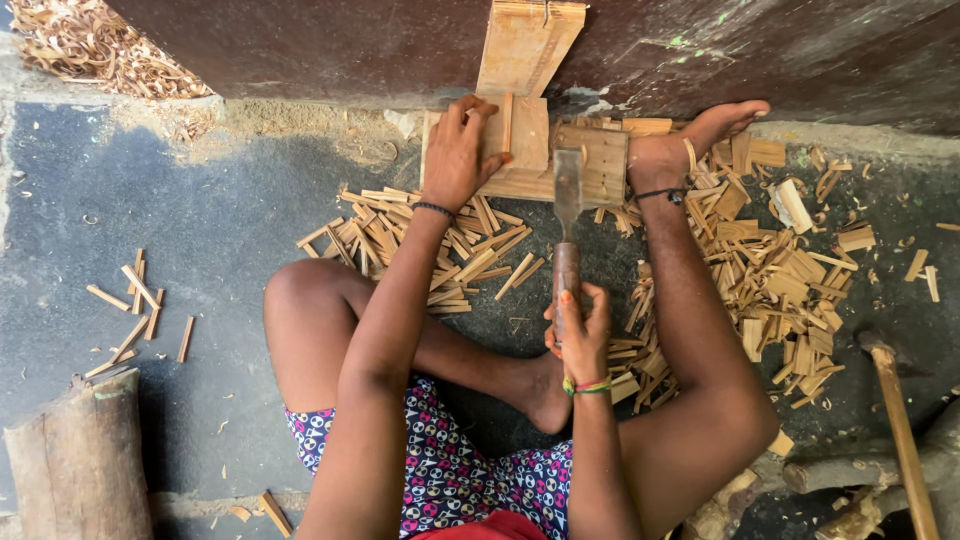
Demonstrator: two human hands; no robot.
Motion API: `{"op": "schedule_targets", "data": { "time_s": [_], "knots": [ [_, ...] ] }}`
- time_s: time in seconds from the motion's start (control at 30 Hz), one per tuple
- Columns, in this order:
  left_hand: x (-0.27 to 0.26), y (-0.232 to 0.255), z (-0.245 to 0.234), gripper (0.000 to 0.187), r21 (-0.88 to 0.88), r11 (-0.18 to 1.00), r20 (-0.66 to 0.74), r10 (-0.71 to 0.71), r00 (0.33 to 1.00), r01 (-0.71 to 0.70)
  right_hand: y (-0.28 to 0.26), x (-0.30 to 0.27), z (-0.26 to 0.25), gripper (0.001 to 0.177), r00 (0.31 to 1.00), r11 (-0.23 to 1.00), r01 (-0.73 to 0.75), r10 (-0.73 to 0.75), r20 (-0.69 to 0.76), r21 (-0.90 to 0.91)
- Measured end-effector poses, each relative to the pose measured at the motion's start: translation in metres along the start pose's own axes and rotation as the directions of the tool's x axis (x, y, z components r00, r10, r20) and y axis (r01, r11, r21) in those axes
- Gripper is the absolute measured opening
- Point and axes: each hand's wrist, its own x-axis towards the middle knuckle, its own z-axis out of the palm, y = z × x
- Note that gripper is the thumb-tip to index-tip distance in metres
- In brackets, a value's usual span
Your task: The person sits on the floor and carves a wooden block using a chisel and a wooden mallet. They repeatedly strike the chisel to shape the wood, creating wood shavings that accumulate on the floor.
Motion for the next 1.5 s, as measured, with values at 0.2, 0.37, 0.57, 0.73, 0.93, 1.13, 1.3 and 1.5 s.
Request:
{"op": "schedule_targets", "data": {
  "time_s": [0.2,0.37,0.57,0.73,0.93,1.13,1.3,1.5],
  "knots": [
    [-0.008,0.011,-0.012,0.082,0.072,0.985,-0.109,0.165,0.980,-0.158,-0.009,-0.007,0.009,0.030,1.000,0.999,-0.010,0.010,0.008,-0.039],
    [-0.016,0.047,-0.003,0.069,-0.365,0.900,0.160,0.313,0.936,-0.239,-0.024,-0.013,0.016,0.028,0.999,0.997,-0.034,0.036,0.027,-0.070],
    [-0.024,0.079,0.022,0.049,-0.399,0.837,0.263,0.495,0.828,-0.374,-0.034,-0.015,0.024,0.027,0.996,0.991,-0.073,0.078,0.041,-0.114],
    [-0.023,0.073,0.017,0.050,-0.388,0.843,0.250,0.485,0.838,-0.373,-0.033,-0.016,0.028,0.025,0.994,0.991,-0.085,0.092,0.064,-0.106],
    [-0.021,0.074,0.016,0.049,-0.401,0.841,0.257,0.483,0.837,-0.363,-0.036,-0.014,0.028,0.025,0.994,0.991,-0.064,0.073,0.076,-0.115],
    [-0.019,0.077,0.020,0.050,-0.400,0.819,0.186,0.513,0.838,-0.412,-0.035,-0.010,0.021,0.028,0.990,0.992,-0.084,0.093,0.104,-0.089],
    [-0.017,0.077,0.020,0.049,-0.407,0.824,0.200,0.502,0.841,-0.395,-0.033,-0.008,0.020,0.030,0.989,0.994,-0.077,0.087,0.116,-0.082],
    [-0.018,0.076,0.023,0.050,-0.411,0.820,0.211,0.511,0.834,-0.399,-0.029,-0.007,0.018,0.029,0.991,0.996,-0.033,0.043,0.123,-0.083]
  ]
}}
